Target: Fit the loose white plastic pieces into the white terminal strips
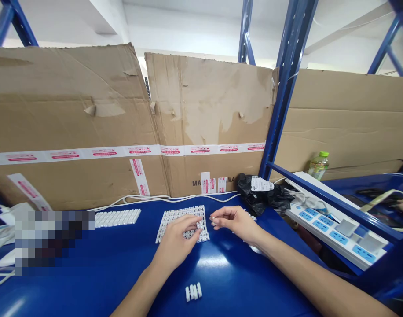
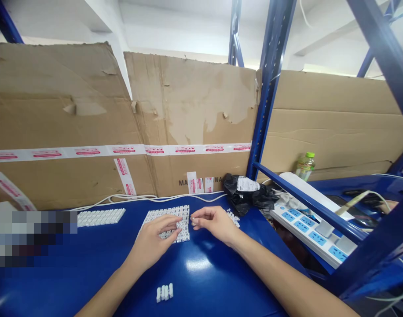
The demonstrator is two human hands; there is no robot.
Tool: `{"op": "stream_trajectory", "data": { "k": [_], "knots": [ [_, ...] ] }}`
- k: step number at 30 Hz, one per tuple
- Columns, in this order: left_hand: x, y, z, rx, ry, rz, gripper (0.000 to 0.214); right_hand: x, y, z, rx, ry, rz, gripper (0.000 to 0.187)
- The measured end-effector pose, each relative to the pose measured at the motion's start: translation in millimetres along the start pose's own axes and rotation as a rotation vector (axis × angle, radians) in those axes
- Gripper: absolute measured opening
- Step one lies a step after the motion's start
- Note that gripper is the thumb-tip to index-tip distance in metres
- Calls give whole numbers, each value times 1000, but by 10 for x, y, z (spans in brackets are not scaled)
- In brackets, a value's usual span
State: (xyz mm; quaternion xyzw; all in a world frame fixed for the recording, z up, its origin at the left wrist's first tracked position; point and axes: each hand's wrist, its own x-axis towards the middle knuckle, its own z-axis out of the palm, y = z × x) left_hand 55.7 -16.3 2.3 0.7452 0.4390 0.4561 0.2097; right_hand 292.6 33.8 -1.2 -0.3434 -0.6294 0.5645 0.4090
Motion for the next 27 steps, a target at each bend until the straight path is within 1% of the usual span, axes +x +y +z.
{"op": "stream_trajectory", "data": {
  "k": [2,4,8,12,16,18,21,25,27],
  "knots": [
    [-11,15,25,8,26,-7,33,-26,-28,58,65,-30,4,42],
    [-18,36,44,26,49,1,37,-46,-49,101,83,-66,3,40],
    [-27,79,56,67,49,24,36,-64,-58,135,67,-119,-37,33],
    [-37,101,51,85,27,64,37,-55,-41,122,63,-131,-99,30],
    [-45,103,49,98,33,114,37,-50,-38,105,23,-143,-128,26],
    [-47,100,46,92,29,116,36,-53,-40,105,-8,-147,-140,24],
    [-47,90,38,41,-10,71,35,-59,-35,111,-22,-120,-137,23],
    [-43,71,30,-105,-68,-18,35,-57,-20,99,40,-64,-28,28],
    [-36,67,31,-157,-54,-67,34,-49,-19,78,68,-41,1,32]
  ]
}}
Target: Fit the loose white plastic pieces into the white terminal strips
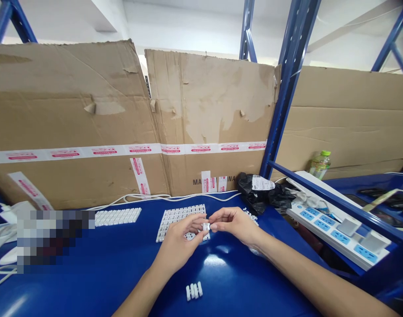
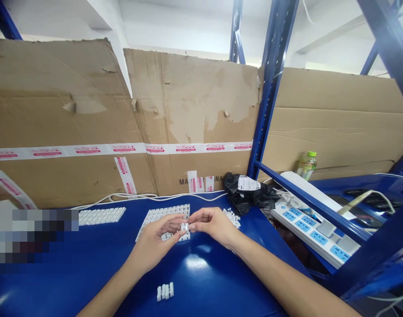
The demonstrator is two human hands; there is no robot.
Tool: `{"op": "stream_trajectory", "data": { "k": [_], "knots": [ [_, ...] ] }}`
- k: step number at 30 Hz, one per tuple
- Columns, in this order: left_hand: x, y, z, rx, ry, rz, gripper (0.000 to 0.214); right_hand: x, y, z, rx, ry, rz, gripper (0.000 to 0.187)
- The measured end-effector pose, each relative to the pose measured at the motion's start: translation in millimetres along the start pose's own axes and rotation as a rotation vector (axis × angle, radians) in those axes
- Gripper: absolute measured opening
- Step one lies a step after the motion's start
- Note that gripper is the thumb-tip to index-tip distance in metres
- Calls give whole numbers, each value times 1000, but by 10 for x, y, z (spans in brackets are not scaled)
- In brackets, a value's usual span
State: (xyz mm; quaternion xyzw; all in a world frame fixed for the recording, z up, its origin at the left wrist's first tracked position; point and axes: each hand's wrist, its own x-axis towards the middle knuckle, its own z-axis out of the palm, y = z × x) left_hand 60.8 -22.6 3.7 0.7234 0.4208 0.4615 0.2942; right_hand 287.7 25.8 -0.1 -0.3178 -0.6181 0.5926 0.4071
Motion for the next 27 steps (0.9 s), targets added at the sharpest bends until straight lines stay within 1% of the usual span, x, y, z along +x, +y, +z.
{"op": "stream_trajectory", "data": {
  "k": [5,7,10,13,16,20,23,27],
  "knots": [
    [26,13,10,-4,103,-82,32,8,-50,-34,79,66,6,38],
    [30,16,21,7,113,-91,33,0,-73,-16,72,73,-13,39],
    [21,13,44,22,113,-89,37,-24,-85,43,29,95,-90,35],
    [6,11,68,16,114,-77,39,-57,-73,110,-52,116,-199,28],
    [-4,21,87,2,101,-55,37,-85,-60,150,-194,141,-313,14],
    [-4,42,105,-1,94,-26,37,-96,-49,152,-251,146,-363,2],
    [-3,48,114,0,100,-20,37,-93,-47,145,-316,144,-395,3],
    [-7,50,113,2,100,-34,35,-107,-70,159,-425,114,-497,7]
  ]
}}
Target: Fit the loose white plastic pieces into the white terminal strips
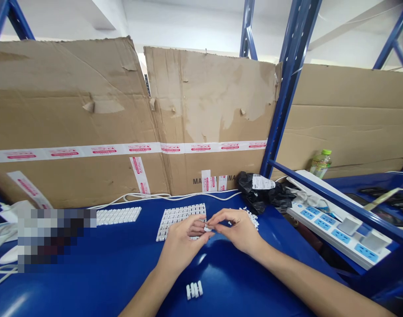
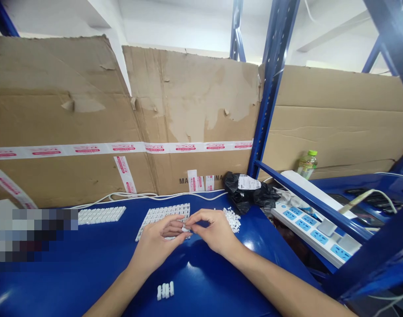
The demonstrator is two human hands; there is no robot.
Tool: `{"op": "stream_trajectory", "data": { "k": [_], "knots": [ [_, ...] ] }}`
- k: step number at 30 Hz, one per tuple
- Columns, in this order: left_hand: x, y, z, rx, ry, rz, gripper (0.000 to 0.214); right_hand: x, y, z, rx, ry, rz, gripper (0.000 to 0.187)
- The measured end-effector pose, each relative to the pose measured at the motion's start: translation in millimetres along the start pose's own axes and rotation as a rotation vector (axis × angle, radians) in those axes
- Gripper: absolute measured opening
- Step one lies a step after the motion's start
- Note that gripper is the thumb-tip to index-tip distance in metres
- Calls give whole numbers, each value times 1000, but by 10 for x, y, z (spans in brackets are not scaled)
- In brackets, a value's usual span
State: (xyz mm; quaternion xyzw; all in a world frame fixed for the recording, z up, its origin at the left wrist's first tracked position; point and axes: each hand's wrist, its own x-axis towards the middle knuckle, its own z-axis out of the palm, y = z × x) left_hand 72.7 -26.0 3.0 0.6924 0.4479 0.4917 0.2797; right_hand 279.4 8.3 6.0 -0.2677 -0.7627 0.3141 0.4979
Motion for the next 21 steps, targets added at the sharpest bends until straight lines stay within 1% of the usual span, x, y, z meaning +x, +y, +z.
{"op": "stream_trajectory", "data": {
  "k": [3,5,8,10,13,16,18,21],
  "knots": [
    [5,0,-13,-5,-5,-32,32,0,-57,-12,-70,-66,-111,15],
    [12,-1,-25,-27,-10,-67,32,5,-98,-35,-106,-92,-156,23],
    [27,-4,-38,-103,0,-131,35,12,-123,-85,-156,-107,-172,37],
    [35,-5,-39,-196,-25,-166,41,8,-102,-111,-177,-157,-164,44],
    [40,-8,-30,-360,-115,-225,55,-11,-35,-119,-180,-198,-177,41],
    [33,-19,-18,-425,-137,-279,67,-24,1,-100,-233,-170,-276,39],
    [29,-33,-15,-442,-147,-294,68,-24,-13,-89,-275,-180,-346,39],
    [41,-40,-35,-461,-198,-293,61,-23,-62,-88,-312,-233,-404,38]
  ]
}}
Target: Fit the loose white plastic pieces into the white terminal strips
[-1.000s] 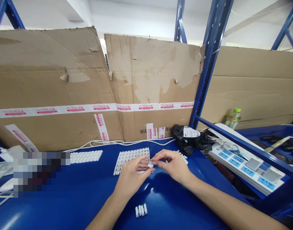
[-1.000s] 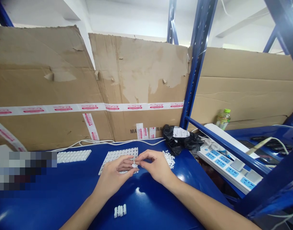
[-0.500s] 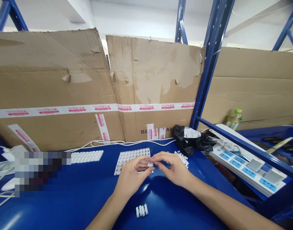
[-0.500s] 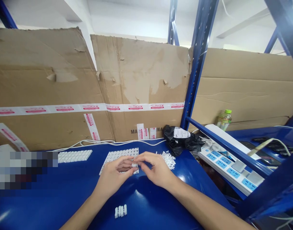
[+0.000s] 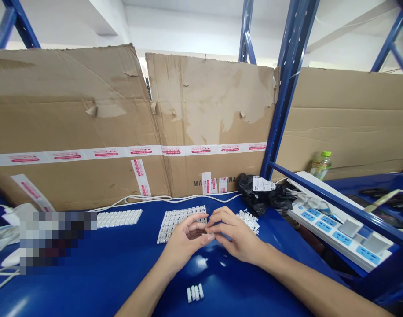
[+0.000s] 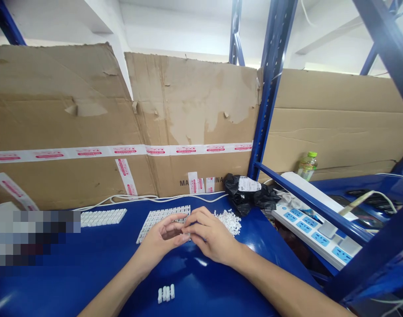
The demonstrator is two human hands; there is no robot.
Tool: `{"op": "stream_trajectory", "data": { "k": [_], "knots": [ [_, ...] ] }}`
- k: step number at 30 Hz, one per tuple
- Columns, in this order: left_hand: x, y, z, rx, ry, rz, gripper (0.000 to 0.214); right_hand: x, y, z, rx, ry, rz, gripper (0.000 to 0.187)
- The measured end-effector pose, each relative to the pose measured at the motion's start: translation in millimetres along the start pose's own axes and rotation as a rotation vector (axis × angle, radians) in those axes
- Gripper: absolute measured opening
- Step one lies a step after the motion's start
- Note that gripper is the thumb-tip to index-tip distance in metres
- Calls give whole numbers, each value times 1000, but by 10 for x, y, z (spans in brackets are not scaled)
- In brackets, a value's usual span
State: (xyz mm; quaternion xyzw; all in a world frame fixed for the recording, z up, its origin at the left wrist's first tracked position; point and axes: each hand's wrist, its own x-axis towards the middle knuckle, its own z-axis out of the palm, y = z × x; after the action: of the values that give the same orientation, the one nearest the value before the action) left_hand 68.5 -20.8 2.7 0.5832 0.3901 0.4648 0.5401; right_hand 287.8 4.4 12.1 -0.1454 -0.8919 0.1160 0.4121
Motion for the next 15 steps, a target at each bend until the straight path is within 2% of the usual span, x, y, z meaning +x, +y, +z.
{"op": "stream_trajectory", "data": {
  "k": [3,7,10,13,15],
  "knots": [
    [-22,87,-35,88,-45,14,55,-2,-31,-35,-10,-54,-1,43],
    [-231,279,-18,473,2,63,35,-31,-36,-95,21,-69,104,61],
    [-504,338,94,694,-83,68,20,-44,-21,-133,28,-11,170,56],
    [-730,294,220,786,-182,54,19,-41,-9,-148,14,15,167,47],
    [-812,247,260,815,-205,30,21,-35,-4,-150,12,7,146,44]
  ]
}}
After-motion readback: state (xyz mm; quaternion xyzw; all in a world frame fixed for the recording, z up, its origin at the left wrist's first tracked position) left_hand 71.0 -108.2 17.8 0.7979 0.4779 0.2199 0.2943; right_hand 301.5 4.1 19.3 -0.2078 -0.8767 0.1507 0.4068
